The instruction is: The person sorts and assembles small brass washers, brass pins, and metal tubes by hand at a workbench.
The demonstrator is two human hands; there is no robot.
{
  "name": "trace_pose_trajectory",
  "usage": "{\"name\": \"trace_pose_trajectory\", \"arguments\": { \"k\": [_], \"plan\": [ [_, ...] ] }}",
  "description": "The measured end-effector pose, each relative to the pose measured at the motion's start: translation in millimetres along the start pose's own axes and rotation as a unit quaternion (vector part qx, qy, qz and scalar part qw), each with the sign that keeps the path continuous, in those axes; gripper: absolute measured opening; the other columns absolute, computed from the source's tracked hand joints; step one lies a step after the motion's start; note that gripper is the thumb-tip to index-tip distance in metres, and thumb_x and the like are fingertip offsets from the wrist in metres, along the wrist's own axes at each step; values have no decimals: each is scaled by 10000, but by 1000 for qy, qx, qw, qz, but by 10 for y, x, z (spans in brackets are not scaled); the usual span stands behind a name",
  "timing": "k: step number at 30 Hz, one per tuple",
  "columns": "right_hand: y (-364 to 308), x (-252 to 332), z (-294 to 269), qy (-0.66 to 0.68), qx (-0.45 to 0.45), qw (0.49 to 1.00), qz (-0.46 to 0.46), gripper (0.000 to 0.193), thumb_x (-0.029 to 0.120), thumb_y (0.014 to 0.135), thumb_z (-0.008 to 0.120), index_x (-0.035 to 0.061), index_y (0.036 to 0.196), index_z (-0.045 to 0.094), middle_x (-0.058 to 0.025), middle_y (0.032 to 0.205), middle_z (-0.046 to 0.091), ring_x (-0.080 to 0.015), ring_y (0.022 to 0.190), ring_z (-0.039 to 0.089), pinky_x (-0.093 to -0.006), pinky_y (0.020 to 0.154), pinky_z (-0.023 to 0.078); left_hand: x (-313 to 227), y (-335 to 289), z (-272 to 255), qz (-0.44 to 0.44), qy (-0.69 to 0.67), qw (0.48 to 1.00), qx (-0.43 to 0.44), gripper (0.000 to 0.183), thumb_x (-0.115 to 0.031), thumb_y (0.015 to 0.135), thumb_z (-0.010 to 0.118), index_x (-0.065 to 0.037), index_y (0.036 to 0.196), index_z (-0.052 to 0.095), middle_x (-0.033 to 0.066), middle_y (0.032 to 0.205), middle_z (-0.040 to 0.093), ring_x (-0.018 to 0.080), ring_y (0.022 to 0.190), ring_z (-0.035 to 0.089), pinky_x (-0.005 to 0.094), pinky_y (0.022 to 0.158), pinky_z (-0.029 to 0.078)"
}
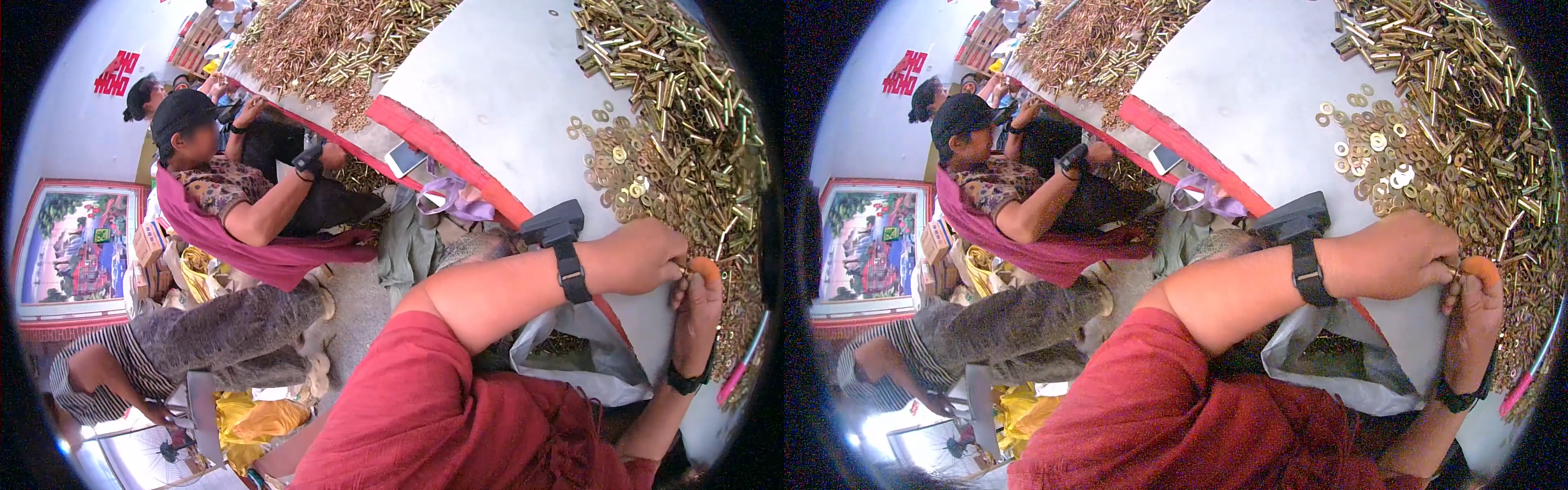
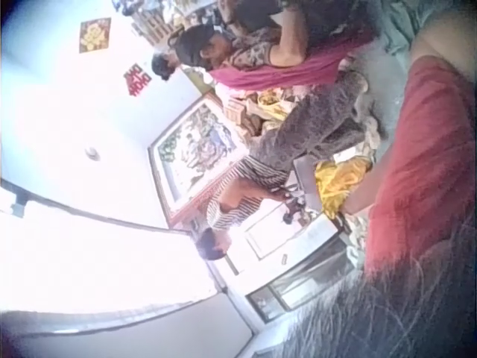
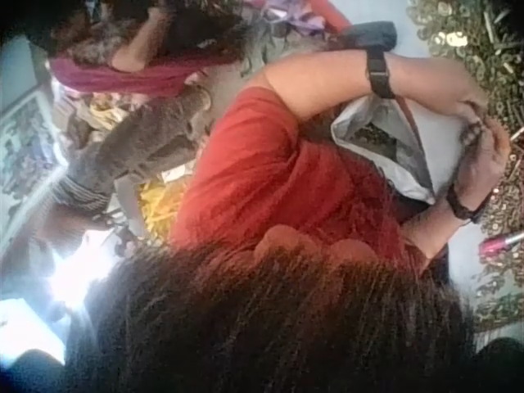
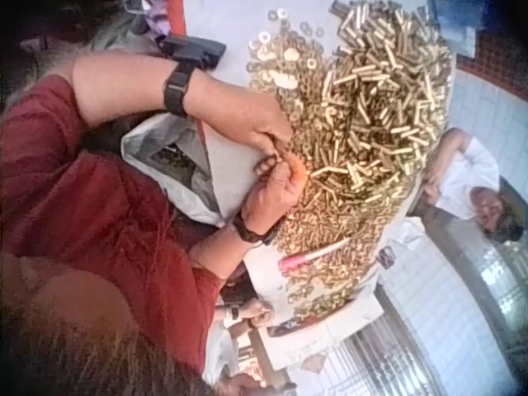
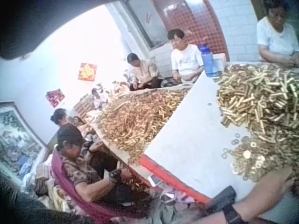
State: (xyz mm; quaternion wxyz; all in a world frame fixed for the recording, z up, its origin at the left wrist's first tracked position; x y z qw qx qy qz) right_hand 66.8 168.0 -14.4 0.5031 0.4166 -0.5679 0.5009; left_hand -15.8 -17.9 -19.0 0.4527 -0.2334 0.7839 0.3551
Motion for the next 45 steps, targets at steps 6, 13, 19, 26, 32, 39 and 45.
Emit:
{"name": "trace_pose_trajectory", "arguments": {
  "k": [6, 13, 19, 26, 32, 39, 45],
  "plan": [
    [-118, 113, -116, -84, -45, 995, -16, 220, 157, 968, 567, 33, 1148, 590, 1, 830, 572, -89, 724, 510, -211, 661, 412, -30, 53, 30, 3, -30, 999, 40, 192, -199, 812, 632, -11, 842, 606, 200, 802, 614, 421, 819, 598, 495, 729, 473],
    [-32, 379, 237, -367, -11, 914, -174, 171, 134, 833, 684, 47, 977, 654, -96, 925, 670, -244, 775, 633, -325, 699, 498, -67, -9, -200, -22, 76, 993, 93, 139, -149, 877, 618, -25, 932, 589, 175, 834, 611, 369, 776, 610, 405, 671, 488],
    [-80, 245, 85, -289, -10, 944, -160, 192, 115, 839, 674, 60, 1022, 656, -87, 898, 655, -206, 723, 620, -307, 652, 495, -179, 58, -124, -55, 22, 993, 98, 95, -82, 862, 644, -18, 885, 578, 136, 753, 579, 271, 687, 592, 340, 636, 471],
    [-140, 263, 109, -288, -10, 946, -152, 194, 88, 848, 647, 54, 1039, 650, -97, 920, 648, -231, 774, 629, -319, 689, 500, -190, 59, -92, -68, 24, 992, 100, 86, -73, 872, 648, -22, 884, 580, 105, 737, 577, 223, 654, 562, 315, 628, 463],
    [-132, 221, 162, -256, -30, 950, -177, 149, 72, 859, 616, 41, 1004, 634, -126, 948, 643, -303, 855, 633, -361, 751, 500, -183, 53, -67, -77, 37, 992, 93, 121, -88, 860, 665, -20, 877, 566, 137, 748, 587, 293, 675, 580, 351, 618, 466],
    [-87, 185, 182, -292, -37, 935, -198, 149, 34, 856, 592, 40, 1003, 620, -132, 955, 632, -310, 888, 627, -372, 788, 499, -122, 49, -80, -105, -12, 991, 81, 131, -86, 853, 670, -18, 861, 559, 152, 720, 577, 318, 636, 580, 352, 597, 466],
    [-13, 189, 136, -282, -7, 914, -291, 137, 65, 849, 632, 50, 984, 625, -129, 919, 633, -316, 862, 626, -379, 777, 503, -93, 63, -126, -103, -39, 989, 96, 140, -95, 854, 673, -16, 835, 559, 119, 705, 579, 256, 620, 575, 340, 593, 463]
  ]
}}
Point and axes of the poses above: each hand's wrist, its own y-axis towards the middle knuckle, its own z-axis out of the palm, x = y × z, the point moved 1 cm from there along y, towards the middle knuckle
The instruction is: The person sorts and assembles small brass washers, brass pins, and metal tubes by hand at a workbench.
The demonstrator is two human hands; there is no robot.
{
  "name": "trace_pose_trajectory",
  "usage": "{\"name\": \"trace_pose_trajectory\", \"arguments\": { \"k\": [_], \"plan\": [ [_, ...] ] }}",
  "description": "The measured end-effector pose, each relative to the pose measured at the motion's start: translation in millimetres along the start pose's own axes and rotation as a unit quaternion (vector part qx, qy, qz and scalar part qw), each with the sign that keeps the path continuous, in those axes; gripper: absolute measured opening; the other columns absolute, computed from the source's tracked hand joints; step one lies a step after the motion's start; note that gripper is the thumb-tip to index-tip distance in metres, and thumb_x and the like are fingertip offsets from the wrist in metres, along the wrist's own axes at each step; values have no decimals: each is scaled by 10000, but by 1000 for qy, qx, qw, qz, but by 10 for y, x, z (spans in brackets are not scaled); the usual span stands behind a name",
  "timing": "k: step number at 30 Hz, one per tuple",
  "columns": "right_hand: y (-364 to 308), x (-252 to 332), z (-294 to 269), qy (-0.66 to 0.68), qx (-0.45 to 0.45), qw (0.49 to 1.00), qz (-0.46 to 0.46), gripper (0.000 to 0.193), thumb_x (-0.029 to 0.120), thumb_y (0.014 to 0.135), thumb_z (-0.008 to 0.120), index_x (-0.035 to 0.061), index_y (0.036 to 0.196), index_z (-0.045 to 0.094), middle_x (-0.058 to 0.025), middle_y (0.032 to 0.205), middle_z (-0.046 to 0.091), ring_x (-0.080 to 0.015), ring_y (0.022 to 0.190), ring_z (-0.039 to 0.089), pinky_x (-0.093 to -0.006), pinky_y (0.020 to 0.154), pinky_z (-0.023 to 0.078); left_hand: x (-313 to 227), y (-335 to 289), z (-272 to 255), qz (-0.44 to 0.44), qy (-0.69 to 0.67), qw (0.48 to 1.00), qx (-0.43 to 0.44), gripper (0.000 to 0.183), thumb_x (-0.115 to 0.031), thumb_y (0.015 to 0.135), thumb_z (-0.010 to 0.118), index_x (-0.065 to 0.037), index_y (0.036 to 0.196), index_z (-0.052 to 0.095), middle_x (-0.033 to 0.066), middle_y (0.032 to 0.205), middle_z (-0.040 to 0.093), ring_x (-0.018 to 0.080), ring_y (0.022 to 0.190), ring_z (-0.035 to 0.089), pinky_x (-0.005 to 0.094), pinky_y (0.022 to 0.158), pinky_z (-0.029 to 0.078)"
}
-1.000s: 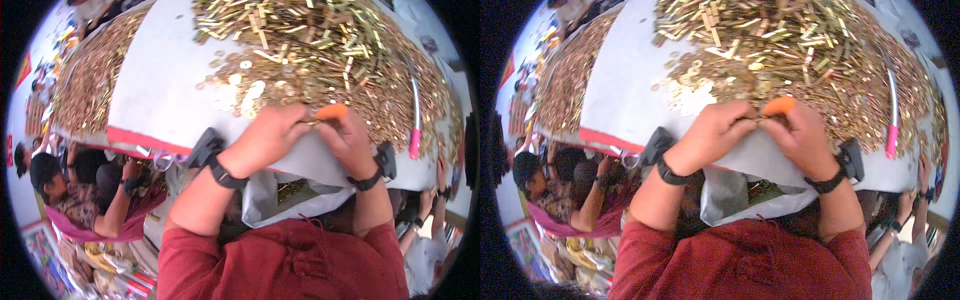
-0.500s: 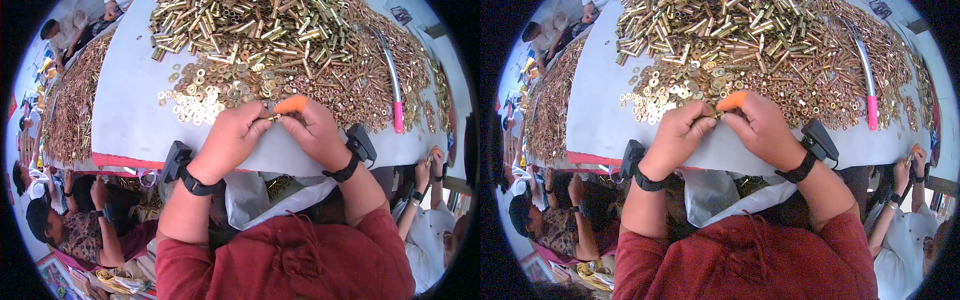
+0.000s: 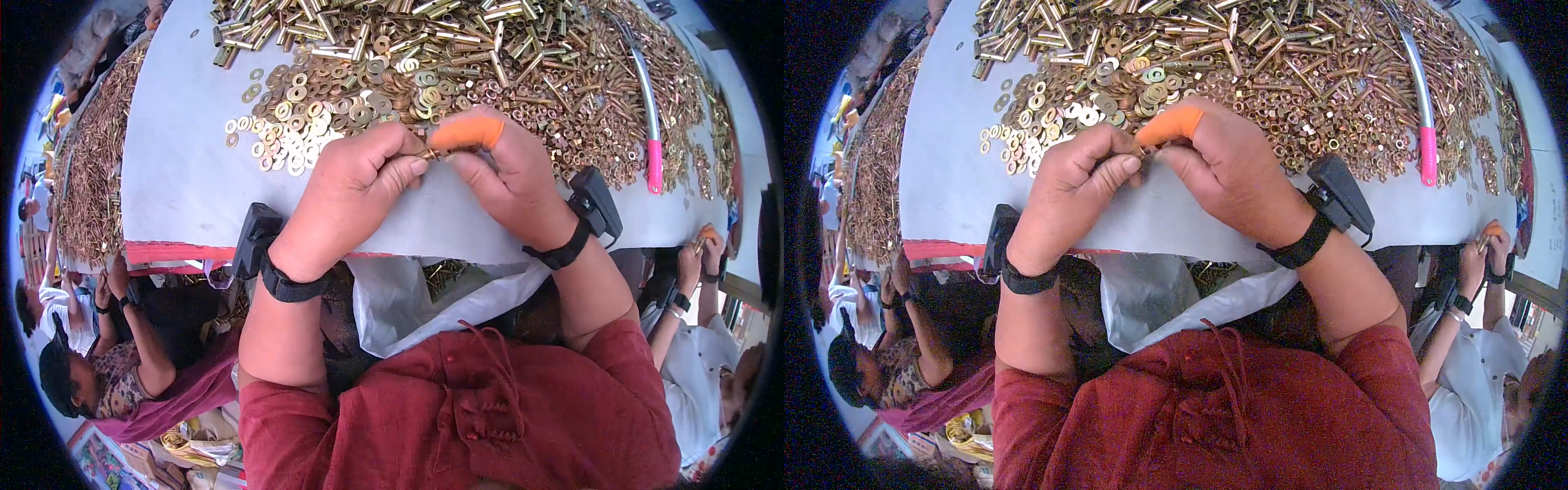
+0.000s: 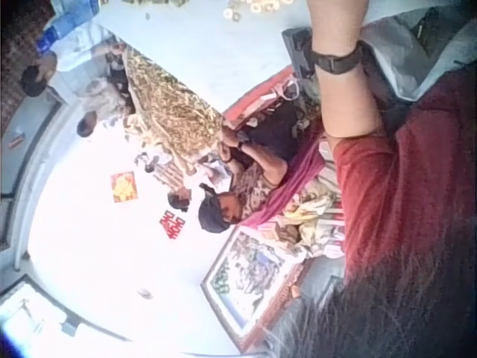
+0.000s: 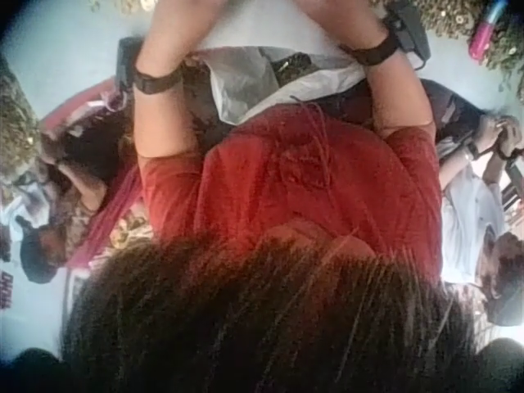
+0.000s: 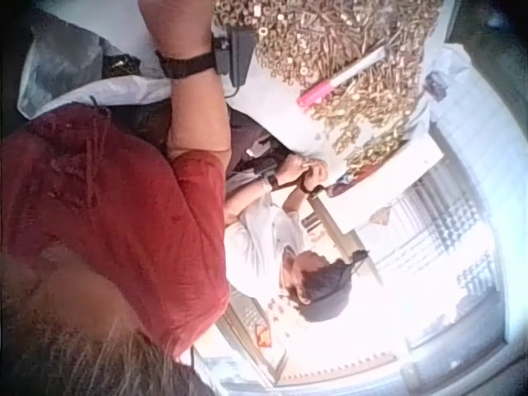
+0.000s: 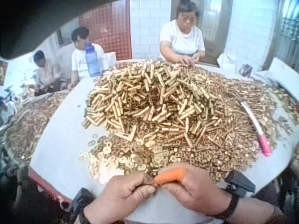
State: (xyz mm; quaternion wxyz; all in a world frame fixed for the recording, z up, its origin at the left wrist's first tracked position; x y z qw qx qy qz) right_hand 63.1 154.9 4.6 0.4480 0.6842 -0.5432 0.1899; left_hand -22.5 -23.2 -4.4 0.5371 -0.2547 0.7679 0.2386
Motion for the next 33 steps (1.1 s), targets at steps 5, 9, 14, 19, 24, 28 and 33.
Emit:
{"name": "trace_pose_trajectory", "arguments": {
  "k": [5, 9, 14, 19, 24, 28, 33],
  "plan": [
    [-40, -8, -2, -76, 12, 996, 33, 165, 175, 863, 663, 57, 975, 633, -123, 884, 635, -328, 821, 627, -383, 711, 502, 11, -3, 26, 11, 21, 1000, -1, 142, -92, 849, 675, -15, 838, 557, 128, 702, 568, 284, 615, 562, 351, 584, 457],
    [-70, -1, 2, -131, 30, 987, 85, 191, 225, 894, 653, 46, 959, 638, -111, 806, 627, -296, 726, 626, -366, 651, 498, -42, -7, 53, 28, 58, 998, -12, 146, -88, 849, 673, -11, 838, 549, 145, 707, 556, 299, 612, 550, 360, 579, 450],
    [-67, -25, 35, 75, -39, 985, 154, 206, 235, 936, 609, 31, 943, 645, -89, 772, 618, -200, 680, 598, -324, 626, 482, -27, -16, 25, 7, 34, 999, -6, 141, -83, 852, 668, -11, 841, 547, 135, 711, 563, 286, 624, 558, 351, 592, 455],
    [-100, -57, 16, 80, -20, 978, 194, 227, 243, 957, 583, 24, 960, 642, -70, 806, 644, -162, 720, 603, -302, 653, 484, -54, -21, 32, -68, -21, 997, -12, 111, -69, 866, 653, -17, 849, 556, 96, 728, 602, 217, 651, 584, 317, 621, 472],
    [-85, -15, -1, 142, -19, 969, 204, 228, 232, 969, 562, 22, 994, 646, -76, 854, 660, -160, 768, 616, -284, 714, 491, -65, -16, 22, -46, 9, 999, -17, 102, -65, 882, 641, -19, 851, 555, 77, 734, 614, 169, 659, 579, 296, 631, 475],
    [-71, -82, 35, 138, -14, 976, 170, 233, 231, 977, 553, 21, 1013, 648, -63, 854, 657, -139, 771, 606, -276, 713, 488, -77, 5, 12, -49, 15, 999, -3, 97, -65, 930, 608, -29, 855, 559, -7, 750, 598, 73, 703, 514, 233, 655, 441],
    [-75, -121, 45, 135, -15, 975, 175, 198, 198, 961, 575, 21, 1007, 651, -67, 833, 658, -141, 761, 617, -284, 705, 496, -10, 5, 31, -44, -20, 998, -26, 75, -53, 884, 636, -18, 874, 570, 71, 726, 609, 163, 665, 579, 289, 637, 478]
  ]
}}
Point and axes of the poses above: each hand's wrist, its own y-axis towards the middle knuckle, its own z-axis out of the palm, x = y × z, the point moved 1 cm from there along y, towards the middle knuckle
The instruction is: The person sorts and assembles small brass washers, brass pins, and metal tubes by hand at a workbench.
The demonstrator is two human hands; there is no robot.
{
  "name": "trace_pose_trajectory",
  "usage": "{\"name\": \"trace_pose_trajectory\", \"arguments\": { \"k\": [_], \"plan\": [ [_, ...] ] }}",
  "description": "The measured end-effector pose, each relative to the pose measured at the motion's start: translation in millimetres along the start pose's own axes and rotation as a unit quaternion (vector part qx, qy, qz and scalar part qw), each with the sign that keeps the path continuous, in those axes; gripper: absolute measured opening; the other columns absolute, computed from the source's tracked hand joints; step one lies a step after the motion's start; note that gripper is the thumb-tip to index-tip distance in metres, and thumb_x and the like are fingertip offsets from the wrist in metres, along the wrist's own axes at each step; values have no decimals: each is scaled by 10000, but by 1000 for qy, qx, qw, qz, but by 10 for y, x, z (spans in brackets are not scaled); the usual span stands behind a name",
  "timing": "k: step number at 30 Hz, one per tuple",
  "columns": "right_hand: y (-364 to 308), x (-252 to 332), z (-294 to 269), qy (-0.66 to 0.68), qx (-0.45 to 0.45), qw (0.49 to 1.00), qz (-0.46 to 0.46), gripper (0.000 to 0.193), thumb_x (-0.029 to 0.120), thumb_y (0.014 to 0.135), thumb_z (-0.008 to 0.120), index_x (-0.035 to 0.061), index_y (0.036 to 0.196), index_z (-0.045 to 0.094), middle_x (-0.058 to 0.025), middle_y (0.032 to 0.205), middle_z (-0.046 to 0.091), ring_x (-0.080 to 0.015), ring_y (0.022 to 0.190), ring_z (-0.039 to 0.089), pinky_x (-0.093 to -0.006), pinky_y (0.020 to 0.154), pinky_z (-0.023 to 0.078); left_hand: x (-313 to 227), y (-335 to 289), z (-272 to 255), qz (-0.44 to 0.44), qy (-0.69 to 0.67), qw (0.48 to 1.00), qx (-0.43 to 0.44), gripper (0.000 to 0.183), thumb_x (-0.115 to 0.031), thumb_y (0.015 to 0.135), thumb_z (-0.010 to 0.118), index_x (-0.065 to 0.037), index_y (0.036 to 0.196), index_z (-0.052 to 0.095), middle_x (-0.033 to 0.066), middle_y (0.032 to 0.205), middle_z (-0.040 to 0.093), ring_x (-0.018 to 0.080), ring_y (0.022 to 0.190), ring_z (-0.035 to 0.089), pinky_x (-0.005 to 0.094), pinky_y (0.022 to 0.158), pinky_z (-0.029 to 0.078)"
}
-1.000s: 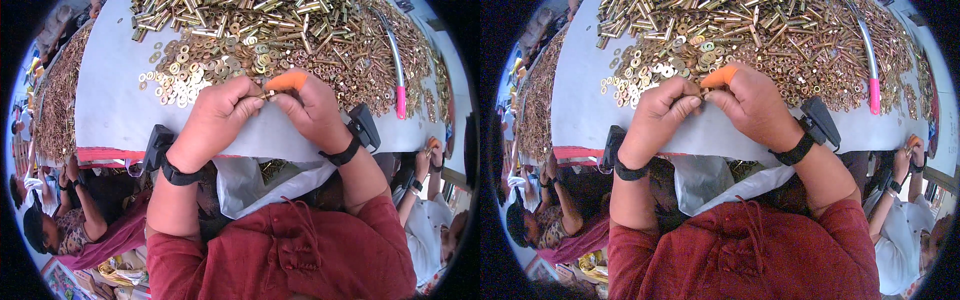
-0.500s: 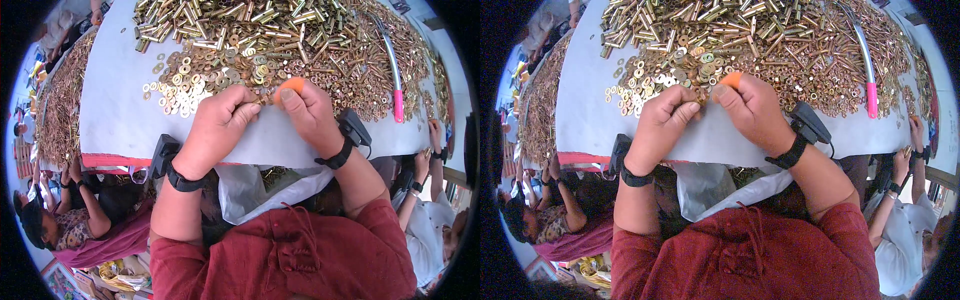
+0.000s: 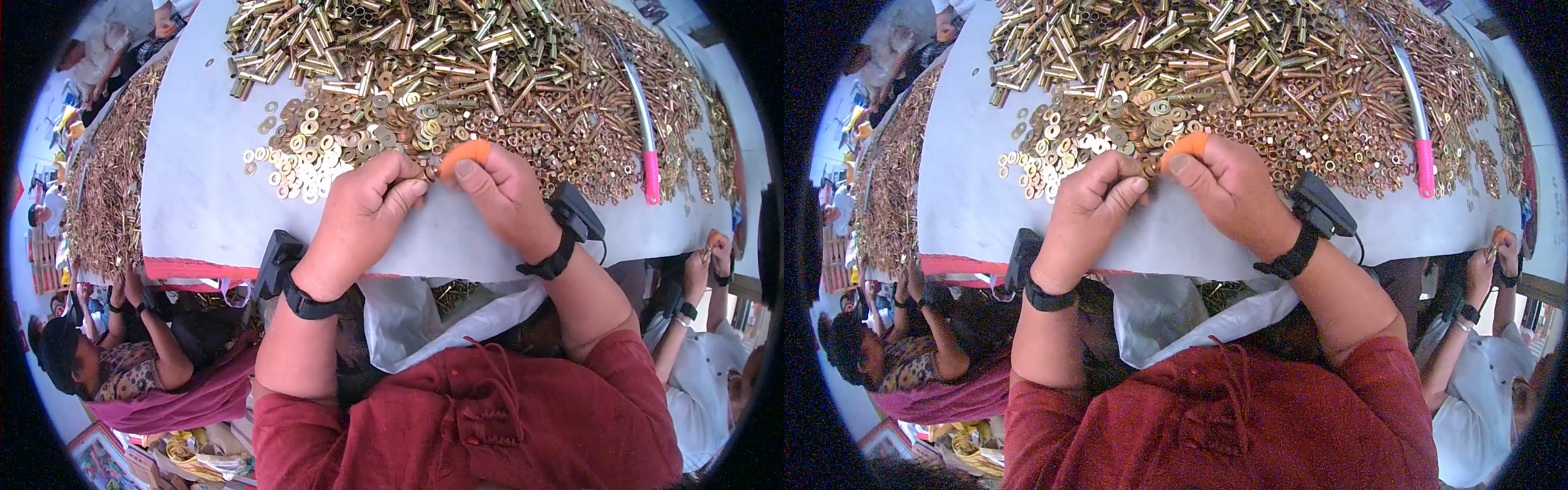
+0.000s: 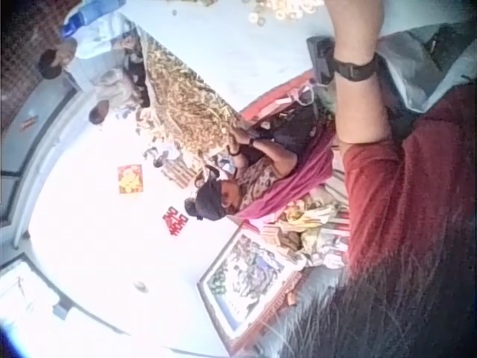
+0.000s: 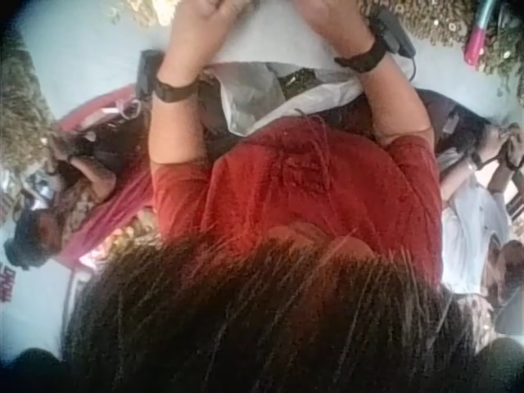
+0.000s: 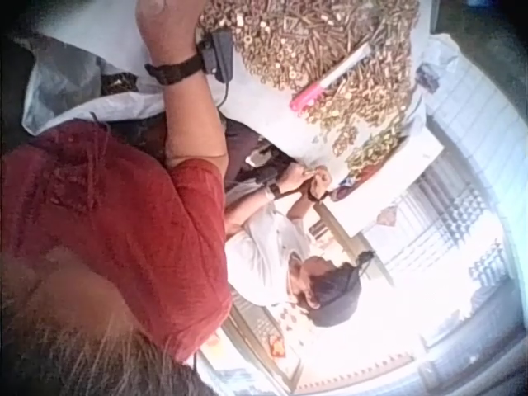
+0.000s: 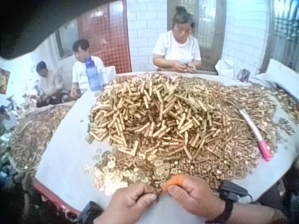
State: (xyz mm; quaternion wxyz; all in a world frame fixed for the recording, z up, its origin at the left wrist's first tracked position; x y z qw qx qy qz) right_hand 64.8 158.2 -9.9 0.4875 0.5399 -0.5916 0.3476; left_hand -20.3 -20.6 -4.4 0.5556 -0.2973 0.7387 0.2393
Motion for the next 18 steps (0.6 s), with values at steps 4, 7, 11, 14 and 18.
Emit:
{"name": "trace_pose_trajectory", "arguments": {
  "k": [4, 7, 11, 14, 18],
  "plan": [
    [2, 36, 51, 72, -31, 997, 3, 171, 176, 943, 592, 22, 985, 653, -87, 829, 664, -174, 754, 633, -299, 698, 500, -32, -17, 4, -14, 3, 1000, -7, 72, -54, 885, 636, -17, 879, 575, 72, 727, 604, 161, 663, 578, 287, 639, 479],
    [-11, 34, 16, -36, -16, 998, -42, 159, 168, 939, 592, 27, 975, 655, -94, 825, 665, -188, 748, 637, -303, 684, 498, -65, -30, 0, 12, 23, 1000, -16, 66, -56, 887, 636, -19, 881, 582, 72, 736, 598, 154, 671, 574, 286, 646, 477],
    [-47, 55, 35, -42, -49, 998, -27, 153, 164, 932, 593, 36, 986, 657, -96, 819, 660, -194, 732, 635, -314, 675, 497, -91, -77, -23, 55, 73, 996, -8, 113, -116, 865, 658, -40, 935, 612, 118, 790, 619, 275, 742, 624, 350, 684, 495],
    [-45, 44, 71, -49, -61, 997, -25, 147, 157, 922, 599, 46, 996, 661, -101, 829, 666, -217, 737, 643, -328, 675, 500, -246, -225, -64, 97, 108, 976, 162, 222, -194, 841, 681, -48, 1001, 632, 142, 895, 631, 332, 836, 616, 387, 736, 494],
    [-34, 48, 101, -133, -59, 987, -63, 132, 142, 899, 611, 61, 991, 662, -124, 865, 678, -283, 774, 658, -365, 690, 509, -490, -250, -316, 67, 111, 990, 59, 256, -184, 840, 687, -36, 1042, 636, 161, 970, 629, 343, 876, 615, 378, 761, 501]
  ]
}}
Point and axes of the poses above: each hand's wrist, its own y-axis towards the middle knuckle, its own z-axis out of the palm, x = y × z, the point moved 1 cm from there along y, towards the middle knuckle
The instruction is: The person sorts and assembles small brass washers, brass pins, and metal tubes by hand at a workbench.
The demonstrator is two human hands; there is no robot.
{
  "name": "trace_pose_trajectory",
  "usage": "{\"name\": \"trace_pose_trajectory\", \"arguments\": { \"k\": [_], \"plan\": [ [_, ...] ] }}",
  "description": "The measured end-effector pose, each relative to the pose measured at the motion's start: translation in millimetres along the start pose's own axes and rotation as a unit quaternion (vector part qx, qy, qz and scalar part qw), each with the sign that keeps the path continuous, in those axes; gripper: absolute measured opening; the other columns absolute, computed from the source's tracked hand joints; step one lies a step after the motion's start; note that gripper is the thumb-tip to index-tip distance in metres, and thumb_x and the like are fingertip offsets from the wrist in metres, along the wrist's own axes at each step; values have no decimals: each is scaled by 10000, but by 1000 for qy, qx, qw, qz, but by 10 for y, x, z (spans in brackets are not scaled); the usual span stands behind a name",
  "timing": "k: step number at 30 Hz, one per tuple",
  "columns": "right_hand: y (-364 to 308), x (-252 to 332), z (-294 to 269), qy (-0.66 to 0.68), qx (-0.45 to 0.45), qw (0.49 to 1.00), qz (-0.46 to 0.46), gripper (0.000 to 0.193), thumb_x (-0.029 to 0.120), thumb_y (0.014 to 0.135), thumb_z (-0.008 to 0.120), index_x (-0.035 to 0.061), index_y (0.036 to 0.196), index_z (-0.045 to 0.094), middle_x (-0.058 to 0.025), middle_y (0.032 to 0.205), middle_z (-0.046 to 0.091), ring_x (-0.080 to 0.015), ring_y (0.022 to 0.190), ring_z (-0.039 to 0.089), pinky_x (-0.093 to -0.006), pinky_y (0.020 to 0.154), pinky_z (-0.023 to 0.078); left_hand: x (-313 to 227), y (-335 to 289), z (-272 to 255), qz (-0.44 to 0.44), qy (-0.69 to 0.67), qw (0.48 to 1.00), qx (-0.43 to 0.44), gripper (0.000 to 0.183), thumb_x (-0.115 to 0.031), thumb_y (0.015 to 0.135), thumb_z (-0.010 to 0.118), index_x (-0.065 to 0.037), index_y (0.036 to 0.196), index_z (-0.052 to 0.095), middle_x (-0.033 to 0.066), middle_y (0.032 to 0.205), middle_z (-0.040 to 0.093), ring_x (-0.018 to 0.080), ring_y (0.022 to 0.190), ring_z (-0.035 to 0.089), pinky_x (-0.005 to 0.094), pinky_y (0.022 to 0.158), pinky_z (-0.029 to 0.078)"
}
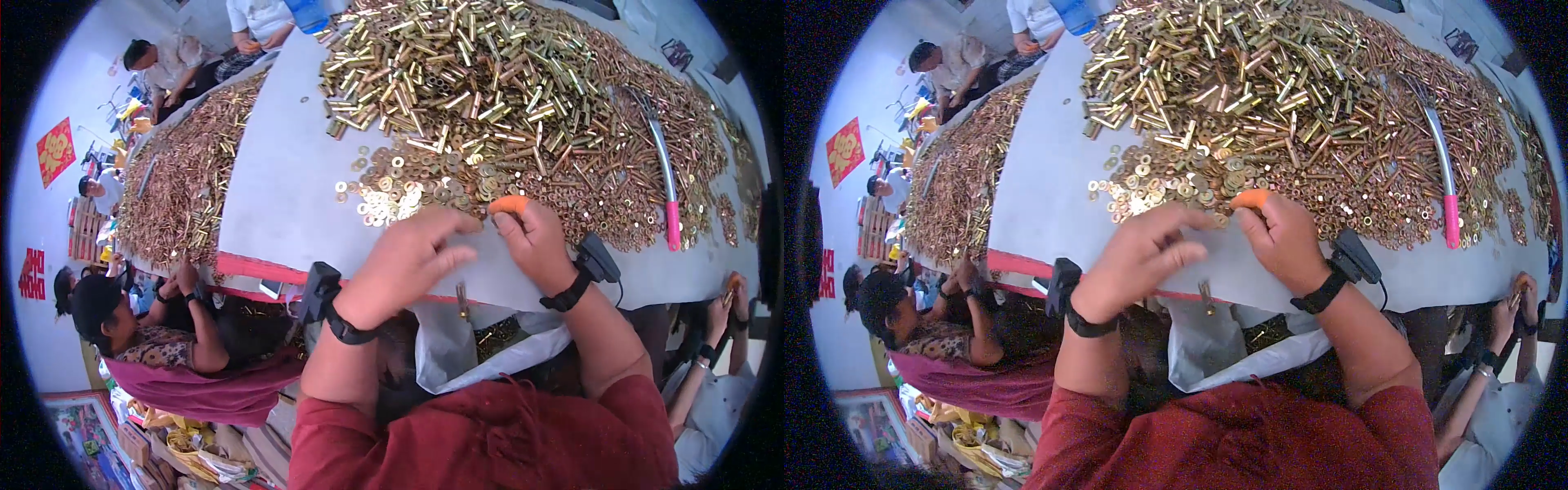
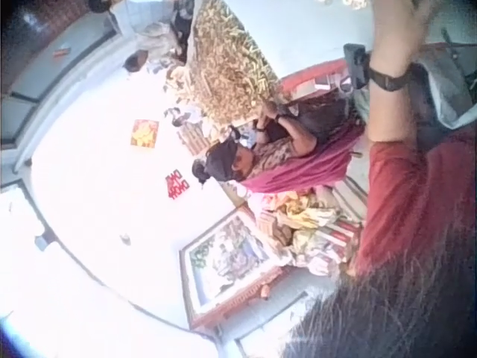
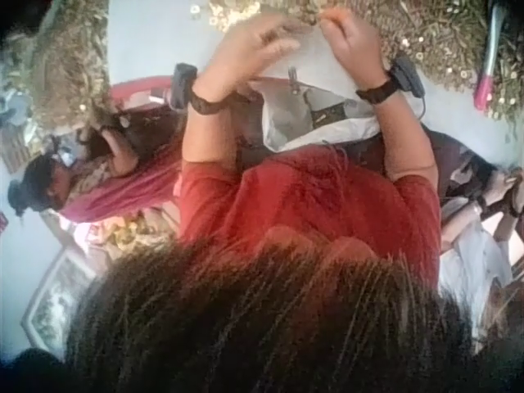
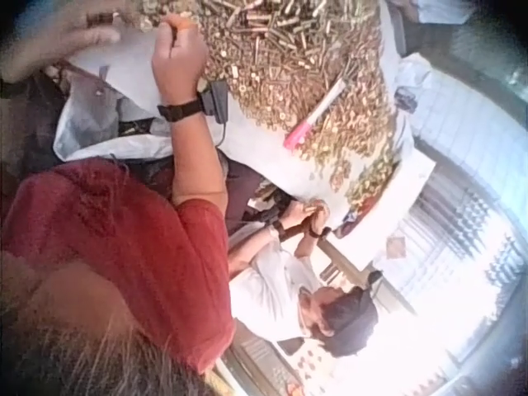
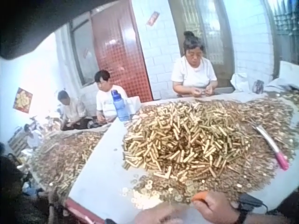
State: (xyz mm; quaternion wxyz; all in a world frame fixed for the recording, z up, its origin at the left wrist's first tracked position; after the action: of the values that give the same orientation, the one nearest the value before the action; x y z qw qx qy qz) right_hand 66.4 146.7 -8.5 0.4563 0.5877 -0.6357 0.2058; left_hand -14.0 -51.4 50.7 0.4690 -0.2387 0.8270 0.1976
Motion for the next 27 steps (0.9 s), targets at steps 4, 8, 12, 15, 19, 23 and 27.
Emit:
{"name": "trace_pose_trajectory", "arguments": {
  "k": [4, 8, 12, 15, 19, 23, 27],
  "plan": [
    [5, 41, 26, -64, -4, 998, -28, 129, 143, 885, 623, 68, 982, 661, -128, 880, 684, -310, 804, 662, -387, 706, 516, 335, 59, -543, -41, 166, 971, -167, 333, -170, 839, 709, -36, 1135, 633, 125, 1027, 644, 260, 896, 607, 346, 805, 499],
    [-2, 47, 18, -93, -17, 995, -38, 128, 143, 884, 624, 73, 981, 667, -125, 880, 686, -309, 814, 664, -387, 711, 519, 998, 433, -1017, -69, 325, 905, -266, 468, -209, 811, 742, -63, 1229, 593, 188, 1153, 617, 330, 1098, 566, 409, 944, 459],
    [-5, 78, 74, -85, -13, 996, -24, 131, 148, 870, 631, 81, 973, 676, -126, 879, 686, -308, 817, 664, -388, 716, 520, 1337, 788, -1136, -114, 364, 868, -318, 678, -346, 767, 775, -69, 1327, 512, 256, 1288, 528, 420, 1238, 465, 465, 1015, 411],
    [-10, 89, 77, -82, -9, 997, -10, 137, 153, 862, 636, 84, 972, 678, -125, 881, 687, -307, 817, 663, -388, 718, 521, 1437, 987, -1021, -163, 396, 855, -293, 680, -406, 752, 776, -50, 1278, 533, 264, 1318, 500, 441, 1250, 447, 489, 1003, 410],
    [-12, 107, 75, -101, -7, 995, -22, 136, 153, 859, 635, 84, 968, 676, -122, 877, 684, -310, 819, 661, -390, 719, 520, 1450, 1009, -938, -99, 390, 851, -336, 422, -316, 769, 757, -35, 1027, 575, 212, 1161, 562, 411, 1083, 513, 495, 911, 442],
    [-4, 77, 51, -91, -14, 996, -20, 137, 153, 858, 634, 83, 969, 671, -121, 869, 682, -311, 817, 658, -396, 720, 519, 1332, 874, -852, -63, 400, 864, -299, 256, -165, 782, 703, -18, 927, 553, 185, 995, 568, 402, 941, 538, 493, 842, 453],
    [1, 49, 52, -98, -18, 994, -39, 145, 158, 860, 631, 83, 979, 667, -118, 882, 680, -312, 823, 654, -399, 727, 516, 1228, 605, -805, -52, 396, 877, -267, 205, -79, 785, 675, -15, 930, 545, 197, 980, 569, 400, 933, 545, 479, 818, 464]
  ]
}}
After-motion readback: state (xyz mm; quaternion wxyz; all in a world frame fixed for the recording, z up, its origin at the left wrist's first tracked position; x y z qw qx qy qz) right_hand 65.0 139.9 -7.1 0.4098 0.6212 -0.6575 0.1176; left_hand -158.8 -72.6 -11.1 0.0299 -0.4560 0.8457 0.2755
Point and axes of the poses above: each hand's wrist, its own y-axis towards the middle knuckle, its own z-axis out of the palm, x = y × z, the point moved 1 cm from there along y, towards the middle knuckle
